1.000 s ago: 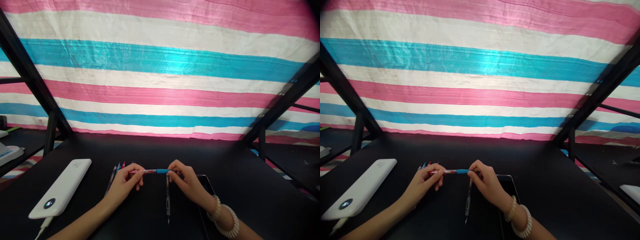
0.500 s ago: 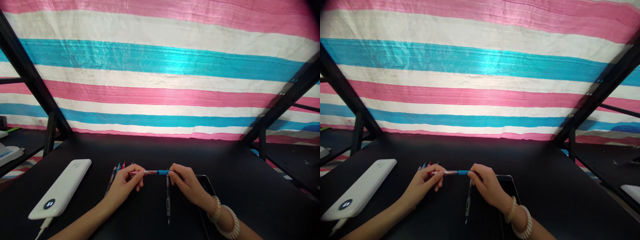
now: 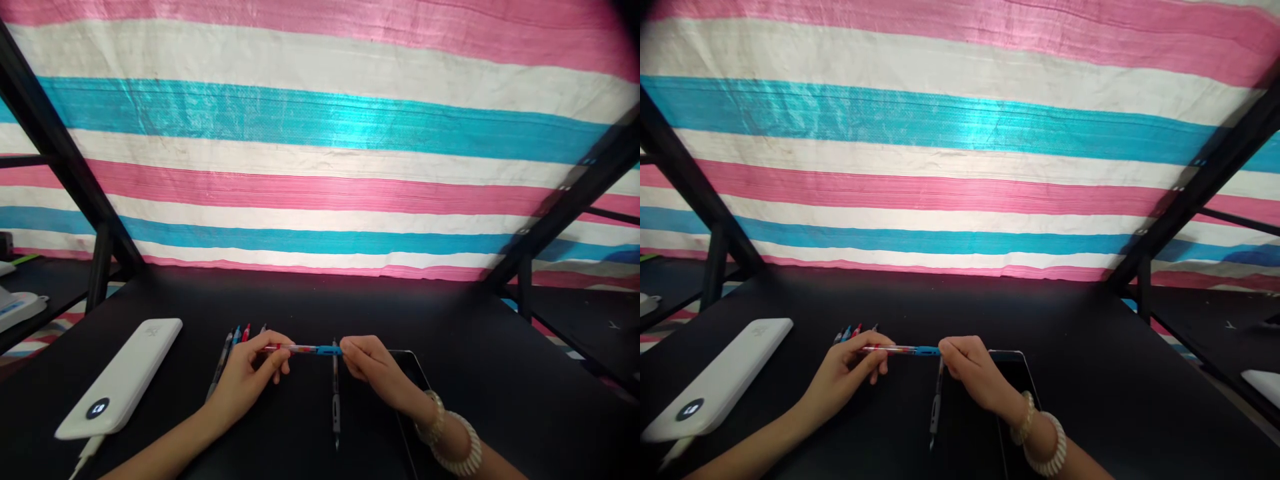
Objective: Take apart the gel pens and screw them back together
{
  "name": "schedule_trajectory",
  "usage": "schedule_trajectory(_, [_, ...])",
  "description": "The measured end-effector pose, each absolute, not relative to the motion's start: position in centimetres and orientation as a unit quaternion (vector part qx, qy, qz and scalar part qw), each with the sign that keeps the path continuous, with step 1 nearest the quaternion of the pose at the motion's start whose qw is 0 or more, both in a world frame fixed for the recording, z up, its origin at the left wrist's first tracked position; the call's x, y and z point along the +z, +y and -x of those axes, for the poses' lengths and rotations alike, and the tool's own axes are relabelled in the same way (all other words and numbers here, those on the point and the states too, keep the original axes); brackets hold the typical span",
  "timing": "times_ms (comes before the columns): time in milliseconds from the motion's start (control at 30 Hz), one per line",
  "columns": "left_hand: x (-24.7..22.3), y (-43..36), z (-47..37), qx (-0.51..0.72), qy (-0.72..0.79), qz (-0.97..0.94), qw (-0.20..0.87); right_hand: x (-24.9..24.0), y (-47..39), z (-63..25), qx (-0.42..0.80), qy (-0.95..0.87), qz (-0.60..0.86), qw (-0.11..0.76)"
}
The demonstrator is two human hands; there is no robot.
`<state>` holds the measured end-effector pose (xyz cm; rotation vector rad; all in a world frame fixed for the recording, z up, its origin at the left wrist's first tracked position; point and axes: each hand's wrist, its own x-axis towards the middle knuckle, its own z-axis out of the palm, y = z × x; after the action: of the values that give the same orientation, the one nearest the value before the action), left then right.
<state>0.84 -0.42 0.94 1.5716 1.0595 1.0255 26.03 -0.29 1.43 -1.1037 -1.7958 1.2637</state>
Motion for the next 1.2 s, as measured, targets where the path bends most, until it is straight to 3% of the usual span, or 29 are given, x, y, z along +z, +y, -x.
schedule_trajectory(433, [0.9,-0.2,-1.1,0.473,0.457,-0.584,0.475,1.4,0.1,-25.8,0.550,-0.654,0.414,0.313])
schedule_trajectory(767, [0.6,-0.6,-0.6,0.476,0.456,-0.628,0.414,1.4,0.3,-26.0,0.586,-0.644,0.382,0.311])
schedule_trajectory(933, [0.6,-0.1,-0.5,0.482,0.435,-0.595,0.474,1.4,0.2,-25.7,0.590,-0.643,0.402,0.276])
schedule_trajectory(1200, [0.6,0.9,-0.7,0.537,0.413,-0.389,0.624,0.9,-0.3,-25.8,0.603,-0.675,0.359,0.228])
